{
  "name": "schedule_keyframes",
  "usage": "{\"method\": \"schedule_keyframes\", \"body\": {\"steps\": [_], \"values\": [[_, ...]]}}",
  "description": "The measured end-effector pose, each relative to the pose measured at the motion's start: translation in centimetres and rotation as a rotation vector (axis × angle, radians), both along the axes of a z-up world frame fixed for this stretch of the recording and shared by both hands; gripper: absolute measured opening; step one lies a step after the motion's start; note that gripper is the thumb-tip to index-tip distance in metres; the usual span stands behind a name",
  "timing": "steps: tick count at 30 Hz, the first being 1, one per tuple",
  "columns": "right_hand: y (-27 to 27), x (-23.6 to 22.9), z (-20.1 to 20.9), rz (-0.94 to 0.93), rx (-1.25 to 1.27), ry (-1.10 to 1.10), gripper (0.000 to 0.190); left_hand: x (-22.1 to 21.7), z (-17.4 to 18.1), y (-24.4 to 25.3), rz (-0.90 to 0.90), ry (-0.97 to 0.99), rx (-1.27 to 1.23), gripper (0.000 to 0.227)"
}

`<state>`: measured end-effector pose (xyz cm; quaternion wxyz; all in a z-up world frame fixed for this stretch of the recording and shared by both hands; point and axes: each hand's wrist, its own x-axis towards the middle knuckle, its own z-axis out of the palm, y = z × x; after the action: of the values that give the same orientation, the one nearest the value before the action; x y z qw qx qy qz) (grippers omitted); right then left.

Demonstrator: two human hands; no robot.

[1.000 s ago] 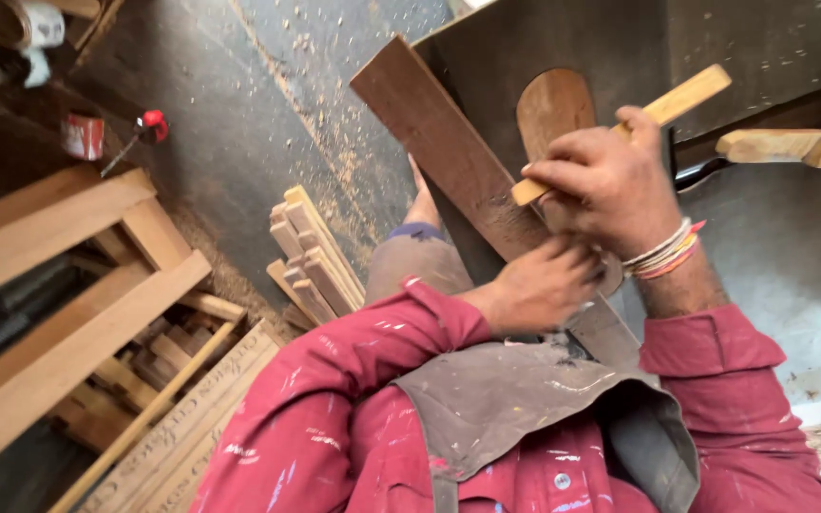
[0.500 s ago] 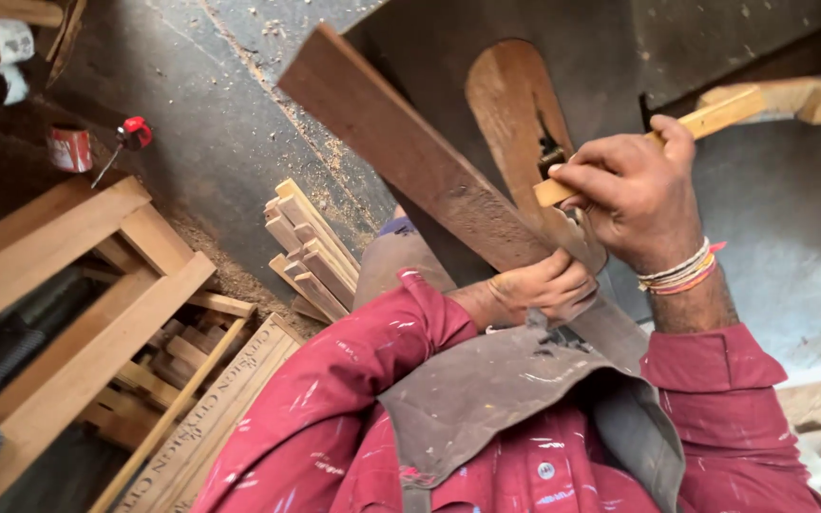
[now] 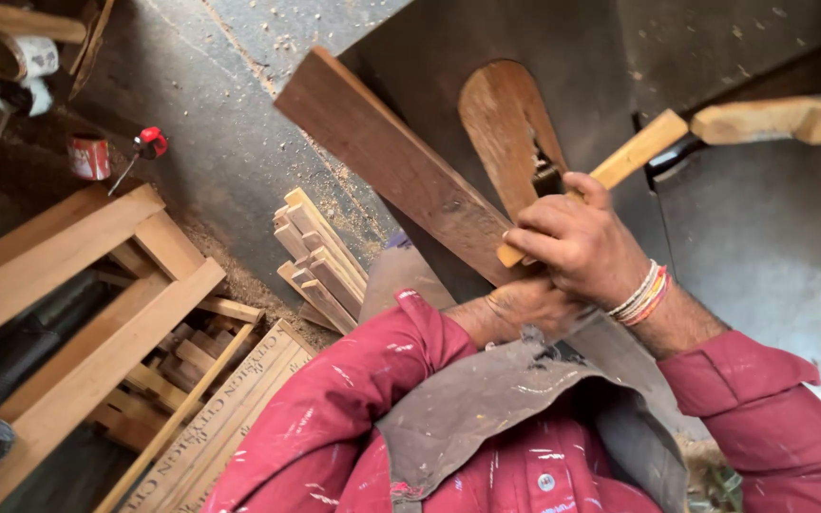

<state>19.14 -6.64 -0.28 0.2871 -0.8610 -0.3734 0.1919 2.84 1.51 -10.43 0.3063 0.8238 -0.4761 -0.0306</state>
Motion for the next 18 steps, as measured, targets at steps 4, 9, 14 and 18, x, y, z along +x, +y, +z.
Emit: {"method": "schedule_keyframes", "body": {"steps": [4,9,14,18], "values": [[5.1,3.8,-1.9,-0.006,0.098,-0.072,0.023,2.5,2.0,1.7,-0.033,-0.003,-0.029,0.044],[8.2,6.9,-0.9,-0.005,0.143,-0.106,0.029,3.2,2.7,2.2,-0.21,0.012,0.144,0.032],[1.8,0.6,0.6,0.016,0.024,-0.045,0.029,0.9,0.0,-0.1,-0.008,-0.036,0.051,0.038],[0.8,-1.1,-0.3,-0.017,-0.011,-0.108,0.02,0.4,-1.5,-1.2,-0.036,-0.037,-0.01,0.047]]}}
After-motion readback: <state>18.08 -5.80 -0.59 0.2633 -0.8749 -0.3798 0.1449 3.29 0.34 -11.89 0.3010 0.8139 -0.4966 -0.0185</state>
